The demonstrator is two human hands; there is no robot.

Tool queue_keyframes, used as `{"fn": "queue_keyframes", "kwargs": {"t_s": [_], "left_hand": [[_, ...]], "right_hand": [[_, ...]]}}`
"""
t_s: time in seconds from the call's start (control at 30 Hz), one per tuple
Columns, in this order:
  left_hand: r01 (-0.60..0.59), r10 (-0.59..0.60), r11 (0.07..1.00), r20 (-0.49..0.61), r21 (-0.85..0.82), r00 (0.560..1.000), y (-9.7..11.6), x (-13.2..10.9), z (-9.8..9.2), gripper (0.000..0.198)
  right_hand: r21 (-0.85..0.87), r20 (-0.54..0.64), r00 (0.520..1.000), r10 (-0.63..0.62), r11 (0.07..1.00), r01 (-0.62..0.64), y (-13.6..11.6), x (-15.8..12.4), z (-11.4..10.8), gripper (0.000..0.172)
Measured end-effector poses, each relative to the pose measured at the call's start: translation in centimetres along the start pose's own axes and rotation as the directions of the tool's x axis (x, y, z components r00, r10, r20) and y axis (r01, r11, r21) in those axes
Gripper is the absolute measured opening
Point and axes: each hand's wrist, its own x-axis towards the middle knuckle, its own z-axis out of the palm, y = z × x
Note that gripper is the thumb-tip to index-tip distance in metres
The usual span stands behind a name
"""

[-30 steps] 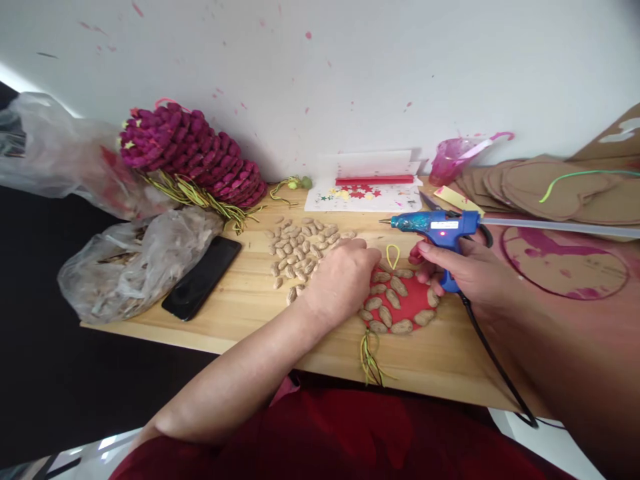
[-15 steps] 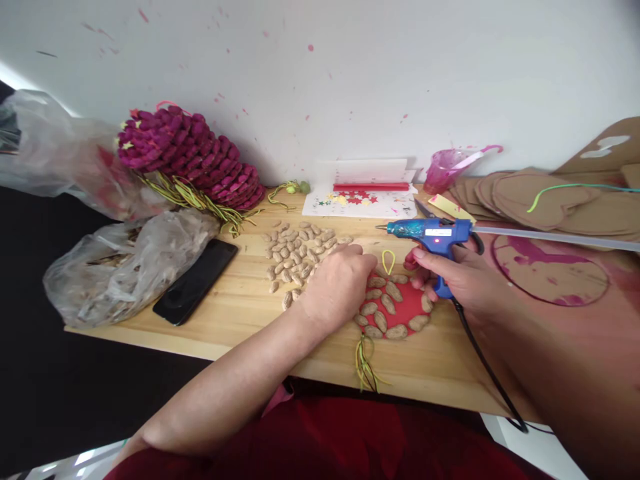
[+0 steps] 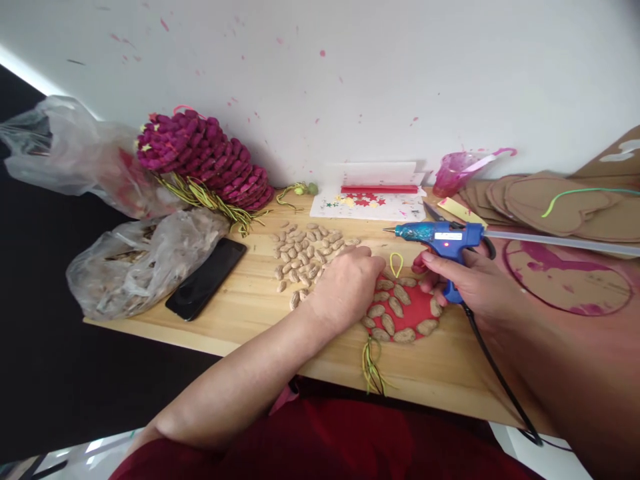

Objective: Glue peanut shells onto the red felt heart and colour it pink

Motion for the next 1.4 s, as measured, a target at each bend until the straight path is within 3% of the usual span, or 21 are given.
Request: {"fn": "queue_keyframes", "kwargs": {"t_s": [0.73,1.03,1.27,1.4], "left_hand": [[0.051,-0.050,0.990,0.014,-0.133,0.999,-0.2,0.3,-0.4,0.027],[0.004,-0.025,0.977,-0.096,-0.212,0.995,-1.2,-0.6,0.4,0.021],[0.096,-0.138,0.963,-0.157,-0.252,0.978,-2.0,-0.6,-0.8,0.019],[0.115,-0.157,0.956,-0.139,-0.271,0.978,-1.8,-0.5,-0.8,0.016]], "right_hand": [[0.056,0.047,0.999,0.015,0.998,-0.017,-0.4,-0.2,0.3,0.010],[0.107,0.072,0.997,-0.001,0.994,-0.007,-0.4,-0.1,0.3,0.008],[0.112,0.086,0.996,-0.001,0.994,-0.009,-0.4,-0.1,0.1,0.009],[0.097,0.098,0.995,-0.011,0.995,0.001,-0.3,0.0,0.1,0.009]]}}
